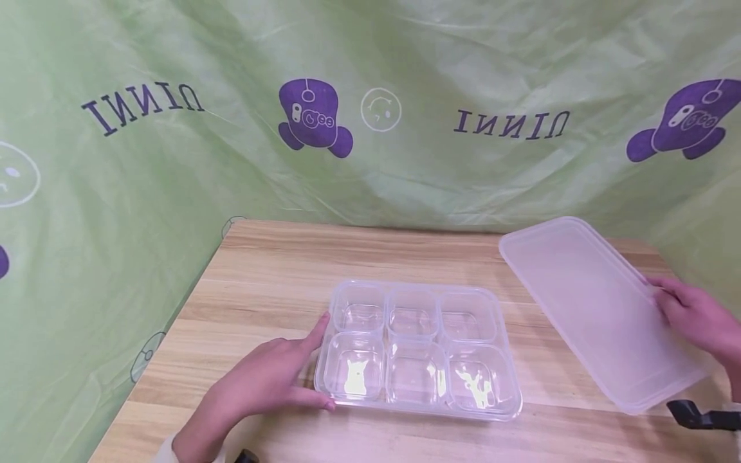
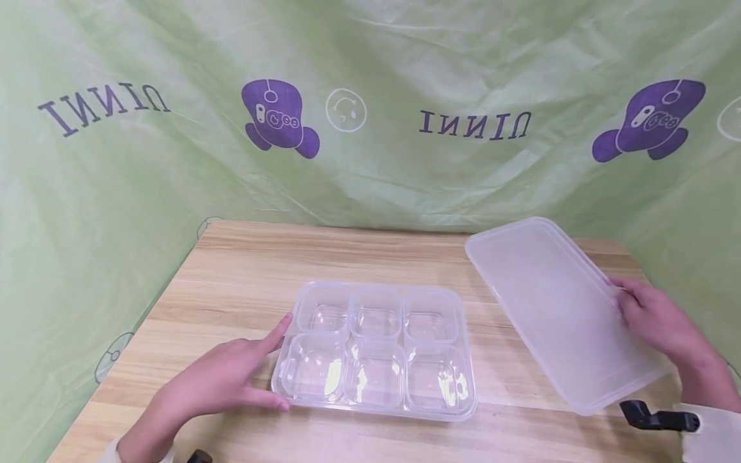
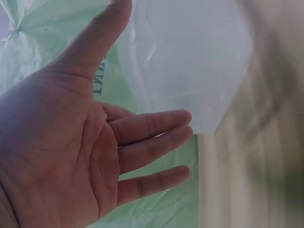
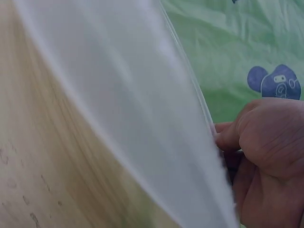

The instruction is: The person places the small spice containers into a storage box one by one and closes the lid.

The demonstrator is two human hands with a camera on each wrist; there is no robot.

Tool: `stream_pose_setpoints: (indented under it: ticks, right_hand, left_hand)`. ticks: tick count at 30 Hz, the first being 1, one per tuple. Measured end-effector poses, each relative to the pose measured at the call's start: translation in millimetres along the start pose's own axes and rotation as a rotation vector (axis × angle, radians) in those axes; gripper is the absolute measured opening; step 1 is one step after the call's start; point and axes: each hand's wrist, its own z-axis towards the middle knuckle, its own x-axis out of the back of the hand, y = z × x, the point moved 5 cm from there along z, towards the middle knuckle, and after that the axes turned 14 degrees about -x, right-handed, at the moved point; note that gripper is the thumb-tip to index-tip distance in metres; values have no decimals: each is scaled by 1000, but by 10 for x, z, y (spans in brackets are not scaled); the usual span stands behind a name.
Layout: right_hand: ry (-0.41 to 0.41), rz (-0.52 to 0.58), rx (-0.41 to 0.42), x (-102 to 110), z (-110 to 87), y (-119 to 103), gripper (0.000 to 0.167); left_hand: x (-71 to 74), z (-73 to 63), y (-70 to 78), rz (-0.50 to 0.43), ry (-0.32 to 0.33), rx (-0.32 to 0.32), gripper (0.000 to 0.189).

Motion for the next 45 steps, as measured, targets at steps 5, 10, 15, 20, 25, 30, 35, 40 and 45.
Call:
stream_pose_setpoints:
  ticks: [5,10,15,20,25,30,35,40,45]
  right_hand:
    - [-1,31,46,-9,-28,-143,35]
    - [3,42,94,-1,-33,-302,34]
    - [-12,79,149,-11,-37,-461,30]
    - [-29,172,245,-57,-71,-630,26]
    - [-41,162,298,-155,-102,-879,28]
    - [-84,194,360,-260,-149,-1105,29]
    - [-129,208,399,-374,-176,-1360,32]
    - [-175,203,428,-462,-218,-1576,34]
    - [-218,201,440,-529,-258,-1706,33]
  left_hand:
    - [117,-1,-20,-3,3,-23,111]
    - [238,87,-86,4,62,-44,95]
    - [354,246,-136,13,144,-86,67]
    - [386,412,-137,-70,207,-109,56]
    - [377,532,-168,-199,273,-101,51]
    - [350,648,-183,-304,327,-136,49]
    - [286,736,-205,-477,337,-122,53]
    - [232,789,-218,-662,323,-101,52]
    - [180,876,-209,-832,270,-148,50]
